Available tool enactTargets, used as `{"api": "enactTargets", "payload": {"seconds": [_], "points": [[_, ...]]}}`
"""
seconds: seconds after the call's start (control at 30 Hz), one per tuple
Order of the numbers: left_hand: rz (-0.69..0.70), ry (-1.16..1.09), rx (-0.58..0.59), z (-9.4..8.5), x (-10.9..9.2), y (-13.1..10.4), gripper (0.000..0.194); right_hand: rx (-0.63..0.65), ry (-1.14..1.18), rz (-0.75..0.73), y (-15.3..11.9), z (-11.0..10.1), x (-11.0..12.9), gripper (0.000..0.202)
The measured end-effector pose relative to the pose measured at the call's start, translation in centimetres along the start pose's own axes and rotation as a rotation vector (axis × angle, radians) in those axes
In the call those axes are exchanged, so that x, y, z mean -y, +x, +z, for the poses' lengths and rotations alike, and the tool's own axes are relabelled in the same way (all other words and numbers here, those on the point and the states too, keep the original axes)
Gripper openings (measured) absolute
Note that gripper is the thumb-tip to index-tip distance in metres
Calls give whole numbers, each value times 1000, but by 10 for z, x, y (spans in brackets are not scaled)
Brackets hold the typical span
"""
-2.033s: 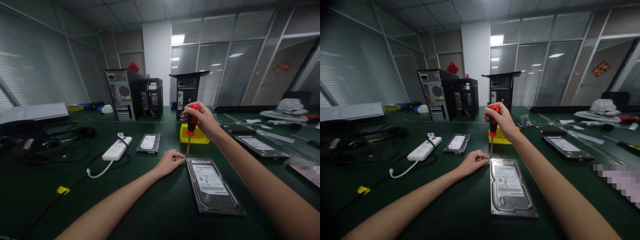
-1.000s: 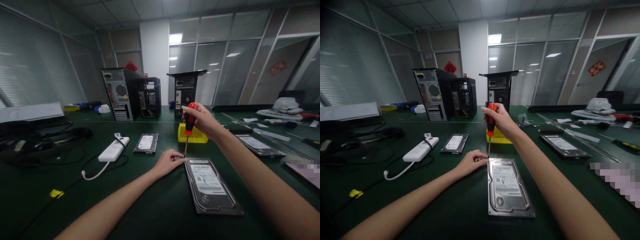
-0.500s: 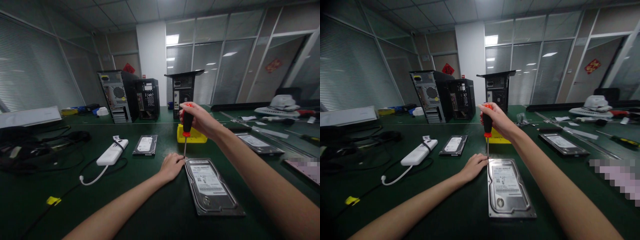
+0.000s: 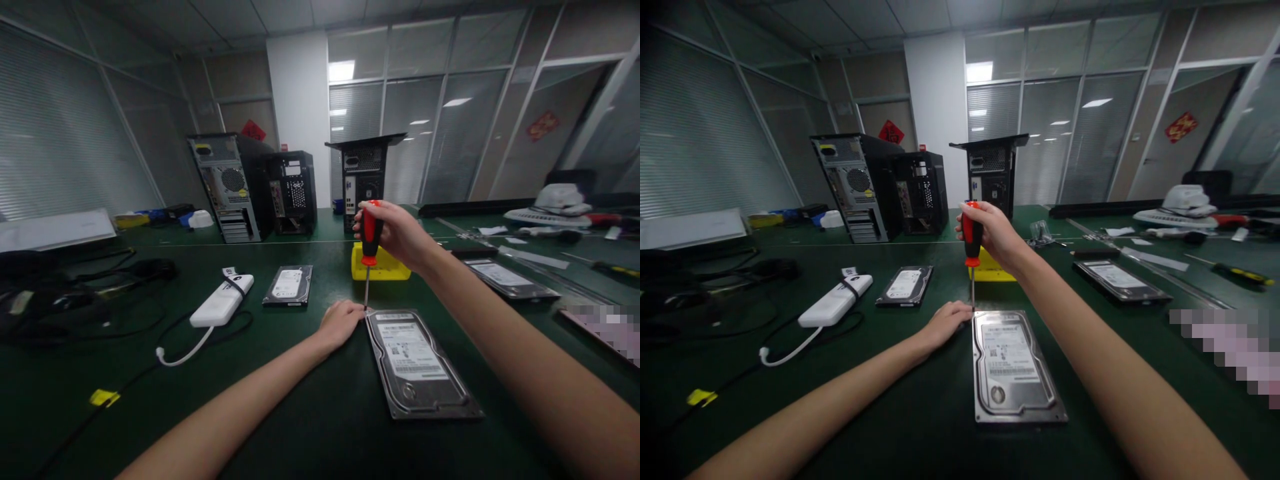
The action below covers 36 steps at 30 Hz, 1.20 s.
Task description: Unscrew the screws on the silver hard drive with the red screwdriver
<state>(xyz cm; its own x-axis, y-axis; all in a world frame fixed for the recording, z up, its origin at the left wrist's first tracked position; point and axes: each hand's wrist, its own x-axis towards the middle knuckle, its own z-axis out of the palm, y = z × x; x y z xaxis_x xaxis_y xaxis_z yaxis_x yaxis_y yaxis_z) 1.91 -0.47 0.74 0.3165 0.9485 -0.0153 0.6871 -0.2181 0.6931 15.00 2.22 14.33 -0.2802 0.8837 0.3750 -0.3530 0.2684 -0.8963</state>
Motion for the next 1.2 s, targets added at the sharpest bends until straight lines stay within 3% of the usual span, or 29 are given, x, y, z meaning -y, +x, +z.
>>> {"api": "enactTargets", "payload": {"seconds": [0.27, 0.5, 0.83, 1.0, 1.2], "points": [[-17, -1, -17, 0, -2, -3, 36, 14, 11, 8, -2, 1, -1, 28], [-63, -75, -42, -1, -4, -4, 33, -65, -78, -37, -2, -3, -3, 45], [-44, -36, -38, -1, -3, -4, 33, -12, -1, -21, 0, -11, -3, 27], [-32, 6, -24, -2, -6, -6, 35, 6, 38, -12, -1, -7, -7, 29], [-35, 14, -23, -1, -3, -4, 36, -34, -126, -87, -1, -5, -14, 41]]}}
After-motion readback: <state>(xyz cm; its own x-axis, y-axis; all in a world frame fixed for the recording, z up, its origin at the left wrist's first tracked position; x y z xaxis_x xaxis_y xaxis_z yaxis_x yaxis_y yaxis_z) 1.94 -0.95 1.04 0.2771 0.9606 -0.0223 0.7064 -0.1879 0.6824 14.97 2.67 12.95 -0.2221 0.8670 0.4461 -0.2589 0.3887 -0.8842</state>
